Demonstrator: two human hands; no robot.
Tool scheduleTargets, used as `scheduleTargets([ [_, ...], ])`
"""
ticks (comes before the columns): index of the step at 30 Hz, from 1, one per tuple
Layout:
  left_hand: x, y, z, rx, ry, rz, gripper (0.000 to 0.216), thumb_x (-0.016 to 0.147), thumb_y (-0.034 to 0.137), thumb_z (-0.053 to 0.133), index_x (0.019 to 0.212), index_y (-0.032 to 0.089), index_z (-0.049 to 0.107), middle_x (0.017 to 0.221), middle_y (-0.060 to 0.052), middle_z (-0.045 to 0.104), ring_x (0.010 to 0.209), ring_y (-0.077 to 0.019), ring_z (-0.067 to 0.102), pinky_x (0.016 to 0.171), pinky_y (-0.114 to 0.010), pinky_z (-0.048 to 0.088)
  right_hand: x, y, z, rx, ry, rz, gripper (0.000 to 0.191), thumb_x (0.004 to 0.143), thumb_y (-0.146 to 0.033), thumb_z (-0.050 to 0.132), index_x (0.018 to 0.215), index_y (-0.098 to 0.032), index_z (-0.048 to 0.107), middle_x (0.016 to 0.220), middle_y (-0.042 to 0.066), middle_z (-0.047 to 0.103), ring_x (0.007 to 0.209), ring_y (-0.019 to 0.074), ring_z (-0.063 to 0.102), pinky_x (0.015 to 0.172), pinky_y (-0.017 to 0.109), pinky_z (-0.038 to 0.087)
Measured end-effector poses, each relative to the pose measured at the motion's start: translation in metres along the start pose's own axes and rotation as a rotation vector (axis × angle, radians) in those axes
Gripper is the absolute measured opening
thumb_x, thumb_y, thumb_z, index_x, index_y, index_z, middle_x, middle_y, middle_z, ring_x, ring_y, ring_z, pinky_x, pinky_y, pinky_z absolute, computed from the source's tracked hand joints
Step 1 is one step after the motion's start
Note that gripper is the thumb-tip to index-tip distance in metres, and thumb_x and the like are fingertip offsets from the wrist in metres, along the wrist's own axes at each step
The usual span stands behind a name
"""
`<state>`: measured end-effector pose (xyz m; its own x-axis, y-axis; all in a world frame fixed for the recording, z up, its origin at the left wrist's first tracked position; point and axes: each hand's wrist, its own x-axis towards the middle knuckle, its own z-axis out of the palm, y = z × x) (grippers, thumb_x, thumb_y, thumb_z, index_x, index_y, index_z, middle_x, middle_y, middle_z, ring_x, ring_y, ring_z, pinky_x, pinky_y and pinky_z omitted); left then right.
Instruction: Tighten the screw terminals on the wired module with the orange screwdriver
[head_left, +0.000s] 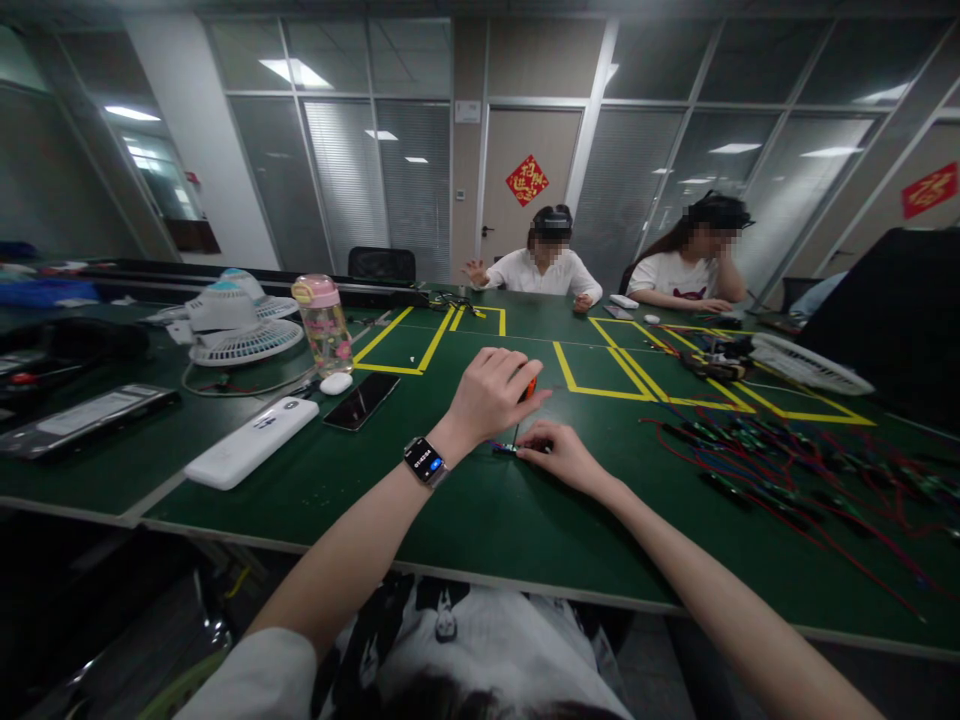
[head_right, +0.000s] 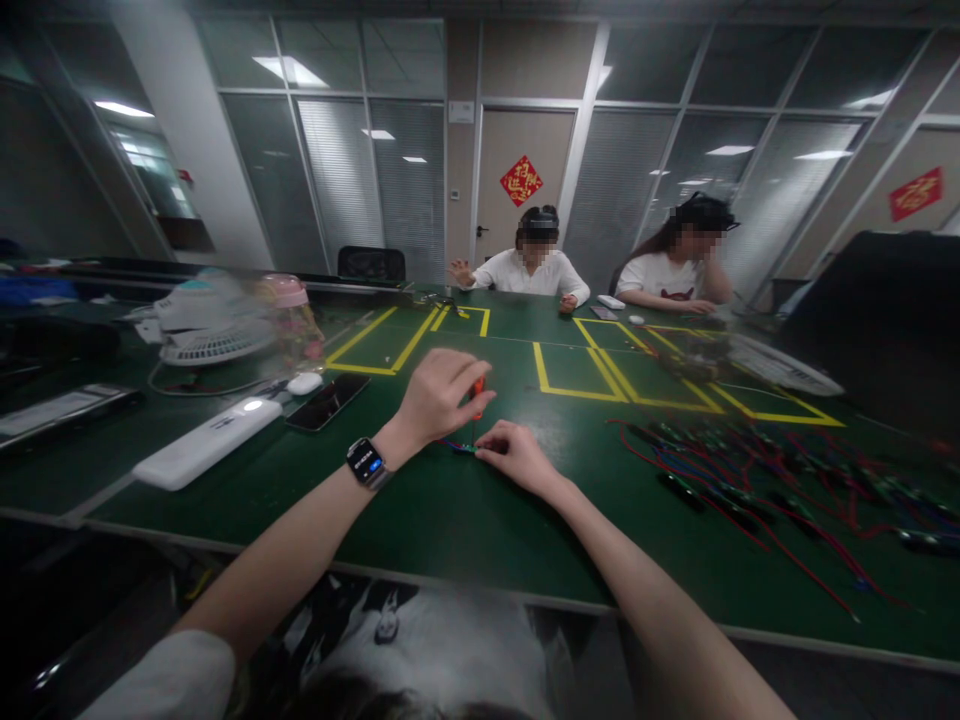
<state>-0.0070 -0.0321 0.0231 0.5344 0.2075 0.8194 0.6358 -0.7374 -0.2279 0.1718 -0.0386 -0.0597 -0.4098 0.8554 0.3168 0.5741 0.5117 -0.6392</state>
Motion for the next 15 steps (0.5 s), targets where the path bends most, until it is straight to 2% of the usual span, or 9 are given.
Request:
scheduleTargets([
  [3,0.0014,0.0027,0.0001,-0.102,0.038,-0.018,0.029,0.091,0.019,0.038,0.115,0.012,0.055,0.114,-0.011,0.062,0.105,-0.0209,0.055,0.090,-0.037,0.043,0.0000,-0.0007,-0.0002,0.002,-0.002,0.001,0.013,0.076,-0.025,0.065,0.084,-0.018,0.072,0.077,0.004,0.063,0.067,0.0137,0.057,0.064,0.027,0.046],
  [6,0.0017,0.0068,0.0033,-0.260,0.045,-0.083,0.035,0.092,0.015,0.037,0.125,0.014,0.049,0.121,-0.010,0.060,0.111,-0.0175,0.054,0.093,-0.035,0.044,-0.0002,-0.0013,-0.0007,0.009,-0.007,-0.002,0.012,0.076,-0.024,0.065,0.084,-0.017,0.072,0.077,0.004,0.062,0.067,0.0138,0.057,0.065,0.027,0.046],
  [9,0.0003,0.0095,0.0077,-0.350,0.061,-0.184,0.033,0.093,0.022,0.042,0.124,0.016,0.049,0.111,-0.009,0.062,0.102,-0.0161,0.058,0.087,-0.033,0.048,-0.0005,-0.0011,-0.0008,0.014,-0.005,0.003,0.012,0.076,-0.025,0.065,0.084,-0.017,0.072,0.077,0.003,0.062,0.066,0.0137,0.057,0.064,0.027,0.046],
  [12,-0.0016,0.0099,0.0095,-0.339,0.080,-0.269,0.028,0.089,0.032,0.052,0.112,0.018,0.059,0.094,-0.006,0.060,0.089,-0.0160,0.058,0.078,-0.031,0.050,-0.0006,-0.0005,-0.0004,0.012,-0.003,0.005,0.013,0.076,-0.025,0.065,0.084,-0.017,0.072,0.077,0.004,0.062,0.067,0.0138,0.057,0.064,0.027,0.046],
  [15,-0.0020,0.0089,0.0078,-0.339,0.104,-0.306,0.026,0.088,0.034,0.053,0.107,0.018,0.063,0.098,-0.007,0.057,0.091,-0.0169,0.057,0.080,-0.032,0.050,-0.0005,-0.0006,0.0000,0.002,0.001,-0.005,0.013,0.076,-0.024,0.065,0.085,-0.018,0.071,0.076,0.003,0.061,0.066,0.0136,0.056,0.064,0.027,0.046],
])
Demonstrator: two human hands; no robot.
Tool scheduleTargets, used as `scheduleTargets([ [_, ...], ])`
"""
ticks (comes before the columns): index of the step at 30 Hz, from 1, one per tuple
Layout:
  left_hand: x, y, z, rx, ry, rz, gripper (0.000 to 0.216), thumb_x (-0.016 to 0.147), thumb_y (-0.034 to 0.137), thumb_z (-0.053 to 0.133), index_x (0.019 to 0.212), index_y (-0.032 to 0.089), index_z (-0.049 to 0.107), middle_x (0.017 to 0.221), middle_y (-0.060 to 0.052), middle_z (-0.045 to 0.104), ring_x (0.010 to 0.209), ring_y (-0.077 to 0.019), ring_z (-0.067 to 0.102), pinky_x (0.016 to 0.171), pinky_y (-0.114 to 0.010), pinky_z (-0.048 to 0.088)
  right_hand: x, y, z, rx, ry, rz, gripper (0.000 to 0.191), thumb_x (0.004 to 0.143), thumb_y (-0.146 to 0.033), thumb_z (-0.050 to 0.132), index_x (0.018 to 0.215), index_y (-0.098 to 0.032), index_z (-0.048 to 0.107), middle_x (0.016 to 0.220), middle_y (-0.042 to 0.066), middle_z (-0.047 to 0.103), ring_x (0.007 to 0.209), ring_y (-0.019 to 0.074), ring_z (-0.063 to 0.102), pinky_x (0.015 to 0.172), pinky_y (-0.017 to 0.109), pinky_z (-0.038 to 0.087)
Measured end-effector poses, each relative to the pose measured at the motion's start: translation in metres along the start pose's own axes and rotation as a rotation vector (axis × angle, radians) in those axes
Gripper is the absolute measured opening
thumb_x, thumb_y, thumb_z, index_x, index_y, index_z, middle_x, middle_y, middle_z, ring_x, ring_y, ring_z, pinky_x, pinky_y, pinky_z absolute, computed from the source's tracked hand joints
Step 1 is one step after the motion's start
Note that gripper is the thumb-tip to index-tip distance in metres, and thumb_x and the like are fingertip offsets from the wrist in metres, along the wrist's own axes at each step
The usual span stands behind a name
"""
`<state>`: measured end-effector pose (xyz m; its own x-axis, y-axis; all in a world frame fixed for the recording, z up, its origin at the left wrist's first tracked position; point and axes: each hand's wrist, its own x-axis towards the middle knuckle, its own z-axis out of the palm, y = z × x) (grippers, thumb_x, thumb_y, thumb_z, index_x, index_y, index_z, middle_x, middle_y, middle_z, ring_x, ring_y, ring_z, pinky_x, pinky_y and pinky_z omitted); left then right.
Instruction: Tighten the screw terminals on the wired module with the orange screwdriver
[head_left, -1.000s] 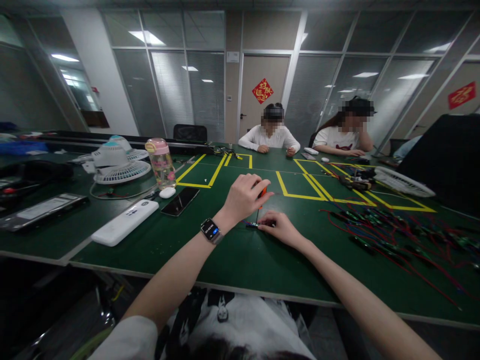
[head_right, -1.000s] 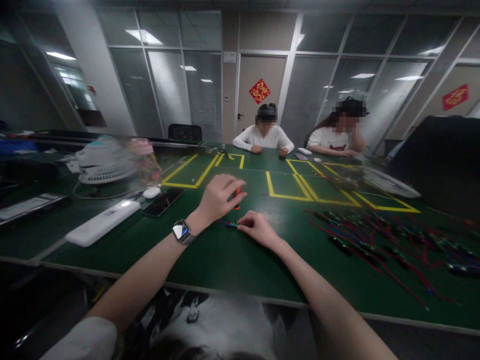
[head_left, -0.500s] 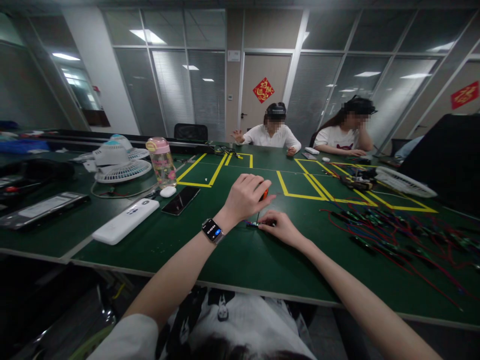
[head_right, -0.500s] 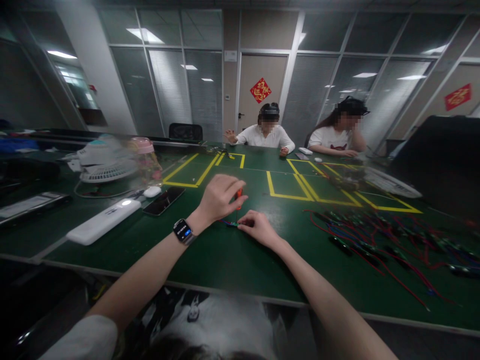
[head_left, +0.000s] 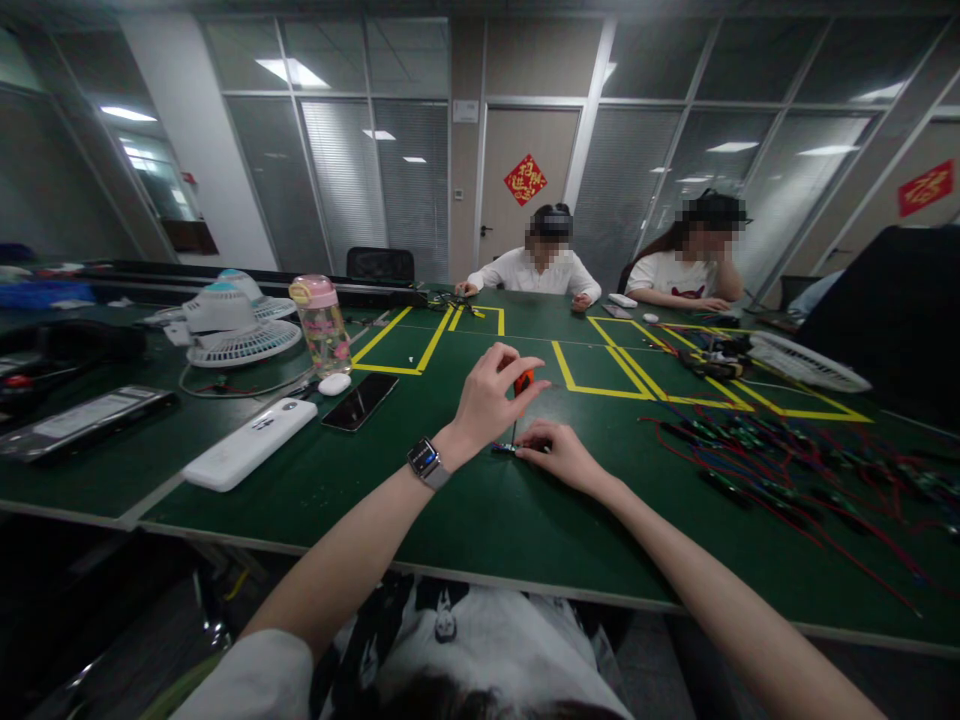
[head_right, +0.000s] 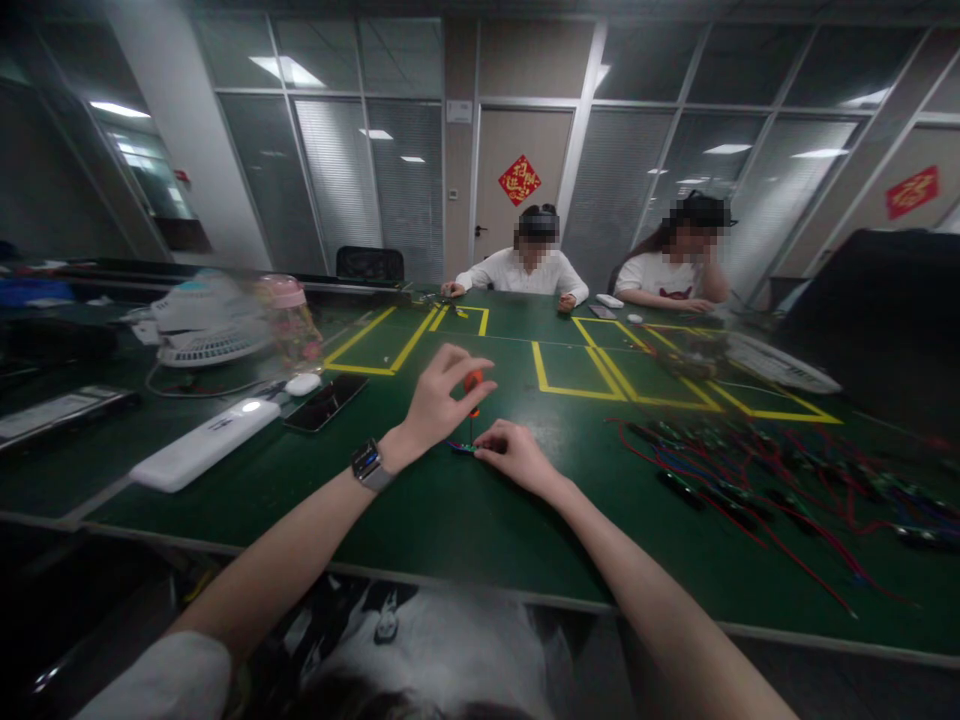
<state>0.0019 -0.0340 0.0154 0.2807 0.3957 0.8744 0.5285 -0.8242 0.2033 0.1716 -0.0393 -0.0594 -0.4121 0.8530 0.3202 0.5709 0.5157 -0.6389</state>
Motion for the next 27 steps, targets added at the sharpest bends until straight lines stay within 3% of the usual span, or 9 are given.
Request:
scheduleTargets([
  [4,0.0032,-0.0009,-0.0014,-0.166,-0.033,-0.017,0.033,0.093,0.019,0.037,0.121,0.020,0.056,0.121,-0.009,0.055,0.110,-0.0174,0.054,0.094,-0.035,0.046,0.0001,0.0002,0.0002,0.000,0.004,-0.003,0.017,0.076,-0.024,0.065,0.091,-0.017,0.071,0.074,0.002,0.060,0.065,0.0135,0.055,0.064,0.026,0.045],
  [8,0.0057,-0.0023,0.0013,-0.301,-0.053,-0.089,0.030,0.092,0.020,0.044,0.119,0.018,0.057,0.101,-0.006,0.064,0.093,-0.0137,0.060,0.085,-0.030,0.050,0.0000,0.0020,0.0002,0.005,-0.010,-0.017,0.014,0.077,-0.025,0.064,0.086,-0.017,0.071,0.077,0.004,0.061,0.066,0.0134,0.056,0.064,0.027,0.045],
  [11,0.0059,-0.0020,0.0012,-0.247,-0.005,-0.141,0.022,0.084,0.027,0.060,0.103,0.019,0.065,0.085,-0.002,0.060,0.077,-0.0121,0.058,0.075,-0.027,0.050,-0.0002,0.0032,0.0003,0.003,-0.016,-0.018,0.014,0.078,-0.026,0.064,0.086,-0.017,0.071,0.079,0.004,0.061,0.067,0.0136,0.056,0.065,0.027,0.045],
  [14,0.0062,-0.0015,-0.0015,-0.209,0.029,-0.167,0.020,0.083,0.033,0.061,0.096,0.019,0.069,0.088,-0.003,0.056,0.081,-0.0130,0.057,0.077,-0.028,0.050,-0.0002,0.0039,0.0004,-0.003,-0.016,-0.018,0.014,0.078,-0.027,0.064,0.086,-0.017,0.072,0.079,0.004,0.061,0.067,0.0138,0.056,0.065,0.027,0.046],
  [19,0.0070,-0.0060,-0.0003,-0.372,-0.038,-0.190,0.032,0.093,0.020,0.039,0.114,0.018,0.062,0.116,-0.008,0.059,0.108,-0.0165,0.056,0.095,-0.033,0.045,0.0002,0.0051,0.0008,-0.001,-0.014,-0.033,0.015,0.078,-0.027,0.064,0.087,-0.017,0.072,0.080,0.004,0.062,0.067,0.0136,0.056,0.065,0.027,0.046],
  [23,0.0068,-0.0078,0.0038,-0.548,-0.072,-0.278,0.032,0.091,0.020,0.044,0.118,0.016,0.059,0.102,-0.007,0.065,0.093,-0.0145,0.062,0.084,-0.028,0.050,0.0002,0.0054,0.0010,0.000,-0.014,-0.024,0.014,0.078,-0.025,0.064,0.087,-0.016,0.071,0.079,0.004,0.061,0.068,0.0135,0.057,0.065,0.026,0.046],
  [27,0.0067,-0.0049,0.0010,-0.382,0.004,-0.284,0.018,0.082,0.027,0.060,0.096,0.019,0.069,0.089,-0.003,0.059,0.083,-0.0132,0.057,0.077,-0.024,0.048,-0.0002,0.0044,0.0009,0.000,-0.010,-0.027,0.016,0.078,-0.025,0.065,0.090,-0.016,0.071,0.079,0.004,0.061,0.067,0.0135,0.056,0.065,0.026,0.045],
])
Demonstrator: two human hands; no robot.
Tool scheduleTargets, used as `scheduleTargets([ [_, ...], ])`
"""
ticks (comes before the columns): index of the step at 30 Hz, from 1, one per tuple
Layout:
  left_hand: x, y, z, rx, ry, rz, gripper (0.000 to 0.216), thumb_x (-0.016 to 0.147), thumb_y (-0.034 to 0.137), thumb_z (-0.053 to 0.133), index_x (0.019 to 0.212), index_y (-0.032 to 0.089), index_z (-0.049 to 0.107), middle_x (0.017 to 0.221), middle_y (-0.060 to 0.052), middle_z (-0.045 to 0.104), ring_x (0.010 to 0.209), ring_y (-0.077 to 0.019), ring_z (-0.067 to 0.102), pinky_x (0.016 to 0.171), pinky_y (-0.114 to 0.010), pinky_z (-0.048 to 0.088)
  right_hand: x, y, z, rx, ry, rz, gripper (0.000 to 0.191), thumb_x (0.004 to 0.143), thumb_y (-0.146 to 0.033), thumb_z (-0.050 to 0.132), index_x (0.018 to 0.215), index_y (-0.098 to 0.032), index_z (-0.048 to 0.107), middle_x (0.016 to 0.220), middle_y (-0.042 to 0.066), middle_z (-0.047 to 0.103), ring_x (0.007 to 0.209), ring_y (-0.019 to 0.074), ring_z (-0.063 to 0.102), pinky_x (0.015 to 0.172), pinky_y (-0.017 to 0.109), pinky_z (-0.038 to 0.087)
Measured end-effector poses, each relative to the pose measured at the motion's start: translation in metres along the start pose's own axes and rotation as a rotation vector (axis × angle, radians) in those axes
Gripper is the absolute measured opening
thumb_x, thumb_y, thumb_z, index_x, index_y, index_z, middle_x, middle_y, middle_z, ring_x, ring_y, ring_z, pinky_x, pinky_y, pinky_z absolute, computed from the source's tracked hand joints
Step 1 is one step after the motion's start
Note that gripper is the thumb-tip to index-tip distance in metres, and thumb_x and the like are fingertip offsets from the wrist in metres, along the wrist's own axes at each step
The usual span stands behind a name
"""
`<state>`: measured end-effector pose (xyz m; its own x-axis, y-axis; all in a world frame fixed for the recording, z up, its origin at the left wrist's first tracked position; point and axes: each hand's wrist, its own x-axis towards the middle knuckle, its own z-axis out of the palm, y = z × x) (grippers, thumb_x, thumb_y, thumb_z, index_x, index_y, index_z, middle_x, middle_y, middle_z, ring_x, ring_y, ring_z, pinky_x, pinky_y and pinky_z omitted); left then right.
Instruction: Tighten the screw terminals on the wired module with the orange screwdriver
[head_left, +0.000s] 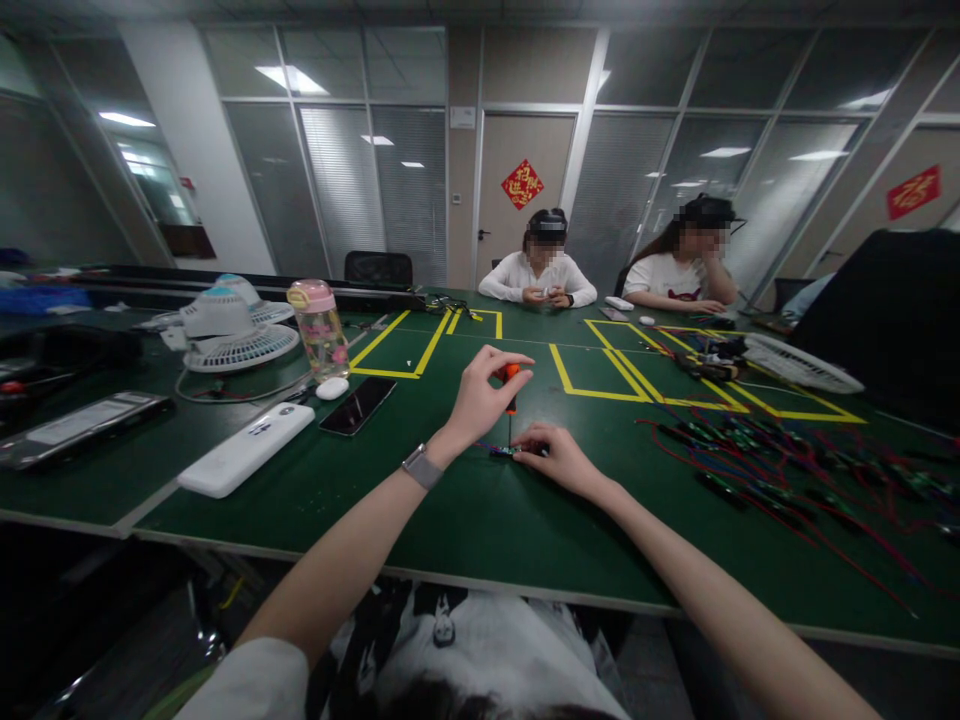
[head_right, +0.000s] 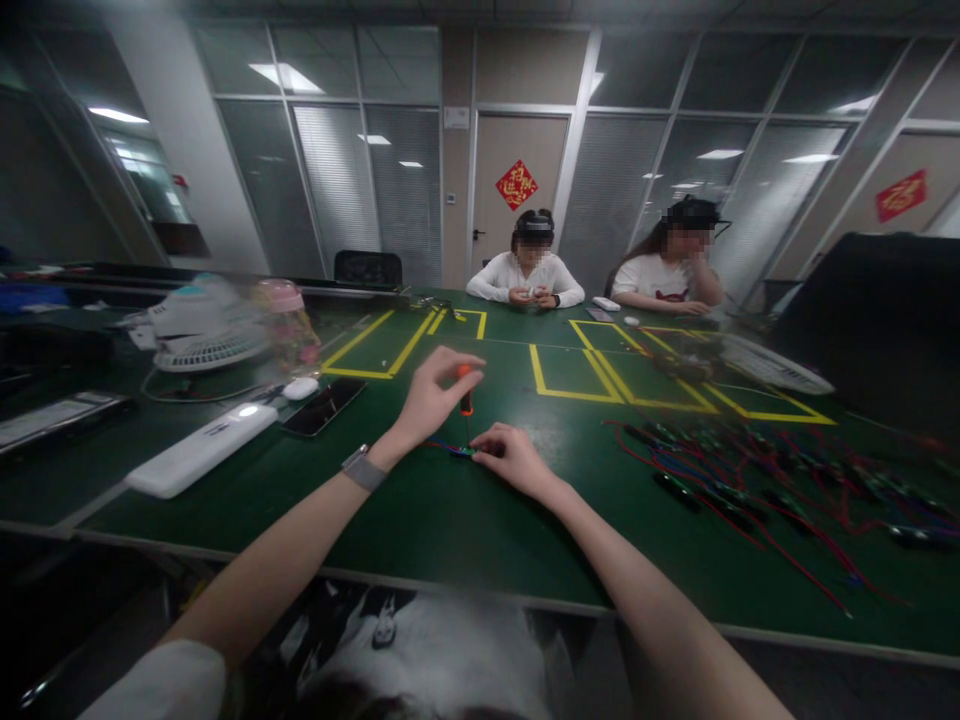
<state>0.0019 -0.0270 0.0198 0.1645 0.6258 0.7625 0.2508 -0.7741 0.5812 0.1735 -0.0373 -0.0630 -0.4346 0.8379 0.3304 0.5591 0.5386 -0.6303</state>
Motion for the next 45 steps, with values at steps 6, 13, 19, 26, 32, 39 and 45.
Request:
scheduleTargets([
  [6,0.002,-0.003,-0.001,-0.092,-0.033,-0.057,0.031,0.090,0.018,0.043,0.113,0.021,0.064,0.112,-0.006,0.057,0.104,-0.0145,0.055,0.090,-0.026,0.044,0.000,-0.002,-0.001,-0.025,-0.008,0.003,0.014,0.078,-0.025,0.064,0.087,-0.017,0.071,0.080,0.005,0.061,0.068,0.0140,0.057,0.065,0.026,0.045],
  [13,0.001,-0.004,0.000,-0.074,-0.033,-0.072,0.026,0.083,0.027,0.059,0.107,0.019,0.066,0.094,-0.004,0.062,0.085,-0.0141,0.059,0.078,-0.026,0.048,0.000,-0.001,0.000,-0.011,-0.005,-0.004,0.015,0.078,-0.025,0.064,0.088,-0.017,0.071,0.080,0.005,0.061,0.067,0.0135,0.057,0.064,0.026,0.045],
  [19,0.004,-0.001,-0.004,-0.104,-0.048,-0.057,0.027,0.089,0.023,0.047,0.107,0.022,0.067,0.110,-0.006,0.058,0.104,-0.0161,0.055,0.089,-0.027,0.045,0.000,-0.001,0.001,-0.012,0.001,-0.003,0.014,0.077,-0.025,0.064,0.086,-0.016,0.071,0.079,0.005,0.062,0.066,0.0135,0.056,0.063,0.026,0.045],
  [26,0.002,-0.006,0.001,-0.209,-0.069,-0.106,0.027,0.085,0.026,0.056,0.109,0.019,0.065,0.095,-0.005,0.064,0.085,-0.0144,0.060,0.078,-0.027,0.049,-0.001,-0.005,-0.001,-0.013,-0.006,0.001,0.014,0.078,-0.024,0.064,0.087,-0.017,0.072,0.080,0.005,0.062,0.067,0.0137,0.057,0.064,0.026,0.046],
  [32,0.000,-0.006,-0.001,0.008,0.015,-0.046,0.025,0.086,0.029,0.055,0.106,0.023,0.067,0.102,-0.006,0.054,0.097,-0.0152,0.055,0.086,-0.026,0.046,0.000,-0.004,-0.001,-0.026,-0.015,0.002,0.015,0.078,-0.024,0.064,0.088,-0.017,0.072,0.080,0.005,0.062,0.068,0.0138,0.057,0.065,0.027,0.046],
  [39,0.004,-0.011,-0.003,-0.251,-0.130,-0.152,0.035,0.091,0.022,0.043,0.123,0.018,0.056,0.103,-0.007,0.063,0.088,-0.0146,0.062,0.081,-0.028,0.049,0.000,-0.004,-0.001,-0.031,-0.018,-0.003,0.015,0.078,-0.025,0.063,0.088,-0.017,0.072,0.079,0.004,0.062,0.070,0.0138,0.057,0.064,0.026,0.046],
  [45,0.000,0.003,-0.004,0.041,-0.027,-0.004,0.024,0.083,0.029,0.059,0.104,0.022,0.068,0.094,-0.004,0.056,0.089,-0.0148,0.056,0.085,-0.028,0.046,0.000,-0.006,-0.002,-0.037,-0.012,0.002,0.014,0.078,-0.024,0.064,0.086,-0.016,0.072,0.079,0.005,0.061,0.069,0.0141,0.057,0.065,0.026,0.046],
])
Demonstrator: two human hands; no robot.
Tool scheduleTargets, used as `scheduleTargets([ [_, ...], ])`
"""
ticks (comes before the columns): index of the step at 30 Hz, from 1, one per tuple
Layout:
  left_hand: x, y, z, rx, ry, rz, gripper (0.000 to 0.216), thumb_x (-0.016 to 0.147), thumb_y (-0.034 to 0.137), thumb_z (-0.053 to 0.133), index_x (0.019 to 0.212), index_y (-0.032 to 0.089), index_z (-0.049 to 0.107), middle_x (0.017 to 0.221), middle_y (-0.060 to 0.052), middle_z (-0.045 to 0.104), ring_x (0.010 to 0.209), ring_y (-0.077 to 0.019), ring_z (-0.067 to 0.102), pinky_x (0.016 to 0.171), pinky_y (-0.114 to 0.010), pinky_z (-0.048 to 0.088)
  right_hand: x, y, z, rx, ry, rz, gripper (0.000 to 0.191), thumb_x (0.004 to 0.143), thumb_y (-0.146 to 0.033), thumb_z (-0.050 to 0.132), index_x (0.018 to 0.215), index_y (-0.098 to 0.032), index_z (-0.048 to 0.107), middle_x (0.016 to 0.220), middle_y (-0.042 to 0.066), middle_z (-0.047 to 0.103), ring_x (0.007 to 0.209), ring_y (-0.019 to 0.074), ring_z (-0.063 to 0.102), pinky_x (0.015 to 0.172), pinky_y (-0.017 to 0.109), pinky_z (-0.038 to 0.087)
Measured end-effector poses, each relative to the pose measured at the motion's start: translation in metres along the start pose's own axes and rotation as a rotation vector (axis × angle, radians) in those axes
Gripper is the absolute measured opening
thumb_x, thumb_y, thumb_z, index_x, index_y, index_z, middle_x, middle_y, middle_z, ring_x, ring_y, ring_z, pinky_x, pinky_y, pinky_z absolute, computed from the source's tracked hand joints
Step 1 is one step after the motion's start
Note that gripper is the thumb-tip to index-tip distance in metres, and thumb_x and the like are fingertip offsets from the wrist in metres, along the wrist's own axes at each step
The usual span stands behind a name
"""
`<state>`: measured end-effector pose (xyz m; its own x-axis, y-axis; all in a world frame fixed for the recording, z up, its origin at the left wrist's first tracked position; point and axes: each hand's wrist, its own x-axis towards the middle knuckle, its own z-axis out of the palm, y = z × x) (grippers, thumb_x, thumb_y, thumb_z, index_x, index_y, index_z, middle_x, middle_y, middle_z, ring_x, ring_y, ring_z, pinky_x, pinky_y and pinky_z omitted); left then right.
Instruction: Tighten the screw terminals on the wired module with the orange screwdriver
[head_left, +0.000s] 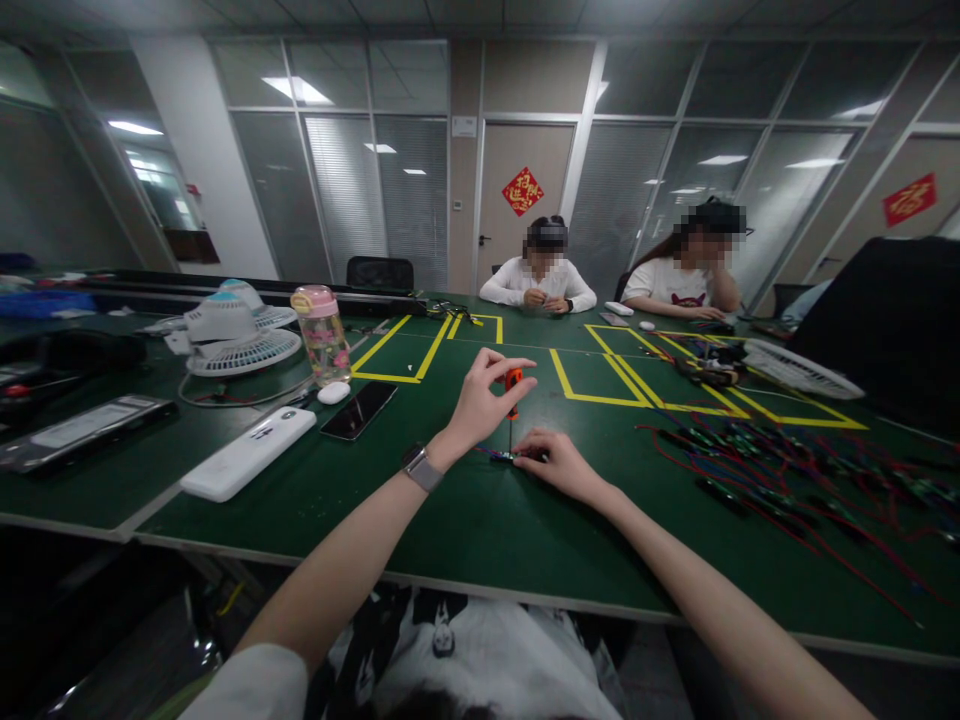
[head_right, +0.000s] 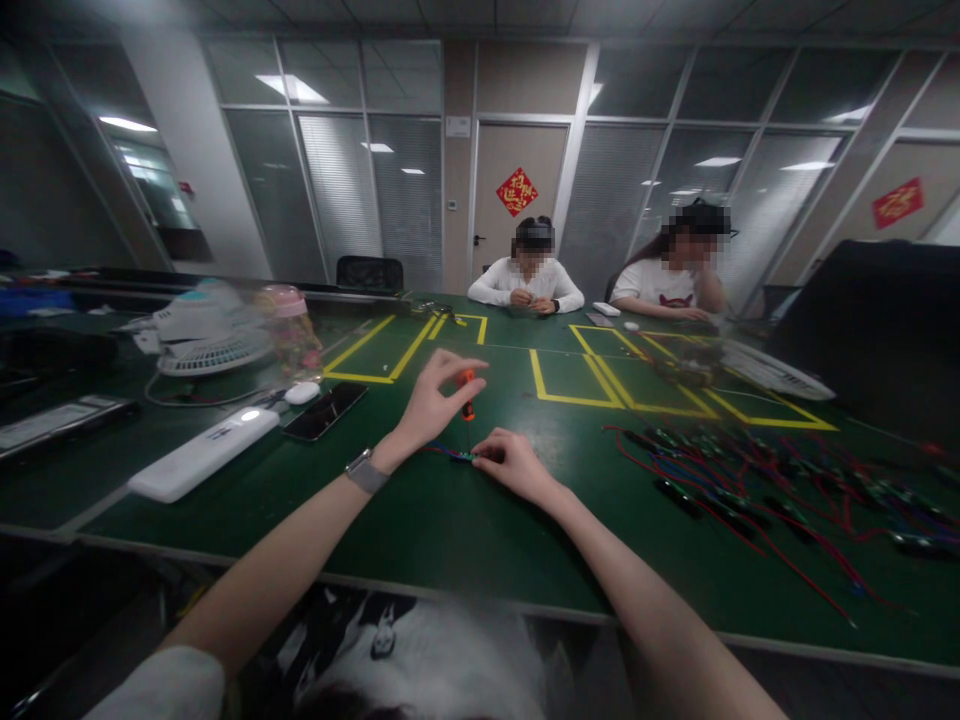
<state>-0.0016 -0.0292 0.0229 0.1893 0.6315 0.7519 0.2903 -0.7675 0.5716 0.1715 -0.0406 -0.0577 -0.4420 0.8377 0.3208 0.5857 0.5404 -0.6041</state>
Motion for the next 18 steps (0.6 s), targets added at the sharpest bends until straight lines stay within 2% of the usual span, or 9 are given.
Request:
scheduleTargets([
  [4,0.002,-0.004,0.001,-0.141,-0.049,-0.014,0.033,0.090,0.017,0.041,0.113,0.022,0.064,0.115,-0.006,0.057,0.110,-0.0159,0.054,0.098,-0.030,0.041,0.000,0.002,0.000,0.002,-0.001,-0.008,0.015,0.078,-0.026,0.064,0.088,-0.017,0.072,0.079,0.004,0.061,0.069,0.0141,0.057,0.064,0.027,0.046],
  [5,0.003,-0.007,0.002,-0.204,-0.068,-0.038,0.035,0.090,0.016,0.040,0.116,0.021,0.062,0.117,-0.006,0.058,0.109,-0.0163,0.055,0.097,-0.031,0.042,0.000,0.002,0.000,0.003,-0.003,-0.009,0.016,0.079,-0.026,0.064,0.088,-0.017,0.072,0.079,0.004,0.061,0.069,0.0141,0.057,0.065,0.026,0.046],
  [8,0.003,-0.014,0.004,-0.327,-0.082,-0.142,0.035,0.090,0.021,0.044,0.122,0.017,0.056,0.108,-0.009,0.064,0.091,-0.0161,0.064,0.082,-0.029,0.050,0.000,0.002,0.000,0.005,-0.011,-0.004,0.016,0.079,-0.026,0.063,0.089,-0.017,0.072,0.080,0.004,0.061,0.069,0.0139,0.057,0.064,0.026,0.045],
  [10,0.002,-0.015,0.005,-0.250,-0.023,-0.121,0.032,0.087,0.026,0.051,0.116,0.018,0.061,0.100,-0.007,0.064,0.085,-0.0147,0.063,0.078,-0.027,0.050,0.000,0.002,0.000,0.003,-0.012,0.000,0.016,0.079,-0.026,0.063,0.088,-0.017,0.072,0.080,0.004,0.061,0.069,0.0138,0.057,0.064,0.026,0.045],
  [14,0.001,-0.014,0.002,-0.015,0.079,-0.036,0.025,0.080,0.034,0.063,0.101,0.021,0.069,0.096,-0.004,0.057,0.088,-0.0142,0.057,0.080,-0.026,0.048,0.000,0.003,0.001,-0.001,-0.008,-0.008,0.016,0.079,-0.026,0.063,0.088,-0.017,0.072,0.079,0.004,0.061,0.069,0.0137,0.056,0.064,0.026,0.044],
  [16,0.001,-0.013,0.001,-0.031,0.055,-0.042,0.026,0.084,0.032,0.057,0.106,0.022,0.067,0.102,-0.005,0.056,0.094,-0.0146,0.057,0.084,-0.026,0.047,0.000,0.004,0.001,0.000,-0.006,-0.009,0.016,0.079,-0.026,0.063,0.088,-0.017,0.072,0.079,0.004,0.061,0.068,0.0135,0.056,0.064,0.026,0.044],
  [18,0.002,-0.015,0.001,-0.148,0.001,-0.079,0.031,0.090,0.024,0.045,0.115,0.021,0.062,0.111,-0.006,0.057,0.098,-0.0144,0.058,0.086,-0.027,0.046,0.000,0.004,0.002,0.005,-0.004,-0.008,0.017,0.079,-0.026,0.063,0.089,-0.017,0.072,0.079,0.004,0.061,0.068,0.0133,0.056,0.064,0.026,0.045],
])
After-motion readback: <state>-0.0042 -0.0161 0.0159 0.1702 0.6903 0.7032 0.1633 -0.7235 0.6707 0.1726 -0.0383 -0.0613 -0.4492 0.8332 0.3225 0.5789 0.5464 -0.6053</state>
